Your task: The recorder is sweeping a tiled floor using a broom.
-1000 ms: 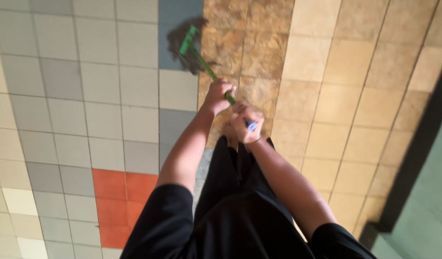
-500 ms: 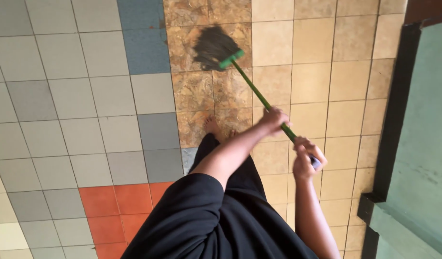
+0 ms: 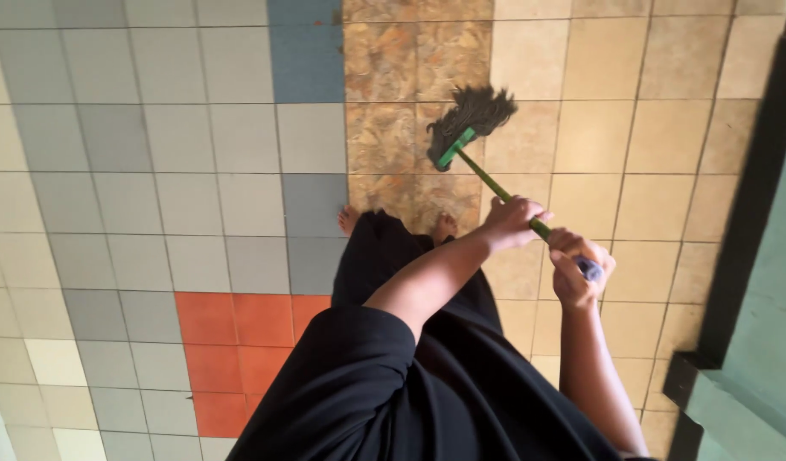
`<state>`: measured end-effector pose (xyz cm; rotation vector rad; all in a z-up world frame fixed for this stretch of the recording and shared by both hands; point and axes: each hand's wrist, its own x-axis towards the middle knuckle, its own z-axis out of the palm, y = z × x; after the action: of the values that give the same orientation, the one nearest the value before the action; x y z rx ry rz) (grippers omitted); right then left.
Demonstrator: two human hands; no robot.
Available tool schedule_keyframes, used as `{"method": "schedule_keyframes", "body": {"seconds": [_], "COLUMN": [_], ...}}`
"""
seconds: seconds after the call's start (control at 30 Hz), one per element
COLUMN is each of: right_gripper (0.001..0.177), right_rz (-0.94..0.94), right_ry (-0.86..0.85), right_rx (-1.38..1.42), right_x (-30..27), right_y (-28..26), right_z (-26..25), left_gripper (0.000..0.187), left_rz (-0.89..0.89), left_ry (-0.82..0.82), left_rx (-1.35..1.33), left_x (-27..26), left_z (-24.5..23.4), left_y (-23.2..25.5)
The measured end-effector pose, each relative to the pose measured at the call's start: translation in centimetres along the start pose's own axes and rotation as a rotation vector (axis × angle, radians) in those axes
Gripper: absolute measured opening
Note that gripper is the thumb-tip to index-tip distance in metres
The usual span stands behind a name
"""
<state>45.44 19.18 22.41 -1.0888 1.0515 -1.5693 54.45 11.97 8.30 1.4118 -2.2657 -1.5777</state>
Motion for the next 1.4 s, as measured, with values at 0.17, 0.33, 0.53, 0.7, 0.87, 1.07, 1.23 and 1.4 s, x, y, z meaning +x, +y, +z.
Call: {"method": "schedule_keyframes", "body": {"seconds": [0.17, 0.33, 0.53, 0.7, 0.87, 1.07, 1.23, 1.4], "right_gripper": [0.017, 0.018, 0.018, 0.015, 0.019, 0.018, 0.018, 0.013], "right_rz": [0.049, 0.072, 0.053, 0.048, 0.124, 0.213, 0.316, 0.179], "right_ry": [-0.15, -0.37, -0.599, -0.654, -0.747, -0.568, -0.304, -0.085], "right_rx": [-0.009, -0.098, 0.019, 0.043, -0.105, 0.09, -0.032, -0.124], "right_x": [1.1, 2.2, 0.4, -1.9, -3.1, -1.6, -3.3, -5.6], "right_y": [3.9, 6.7, 11.1, 14.1, 18.2, 17.2, 13.3, 5.6], "right_z": [8.5, 22.2, 36.6, 43.6, 45.5, 42.0, 32.3, 27.2], "left_gripper": [0.04, 0.041, 0.026, 0.015, 0.028, 0.029, 0.014, 0.045], "left_rz": [-0.029, -0.142, -0.045, -0.086, -0.255, 0.011, -0.002, 0.25], "left_ry": [0.196, 0.344, 0.825, 0.866, 0.708, 0.703, 0.331, -0.048], "left_rx": [-0.088, -0.136, -0.022, -0.177, -0.17, 0.023, -0.408, -0.216], "left_x": [-6.0, -14.6, -24.4, -30.5, -32.9, -27.5, -21.9, -16.5], "left_z": [-7.9, -15.8, -22.0, -24.3, -24.7, -24.6, -23.2, -15.9], "left_y": [-6.7, -15.5, -26.0, -33.8, -41.5, -40.9, -29.2, -21.0]}}
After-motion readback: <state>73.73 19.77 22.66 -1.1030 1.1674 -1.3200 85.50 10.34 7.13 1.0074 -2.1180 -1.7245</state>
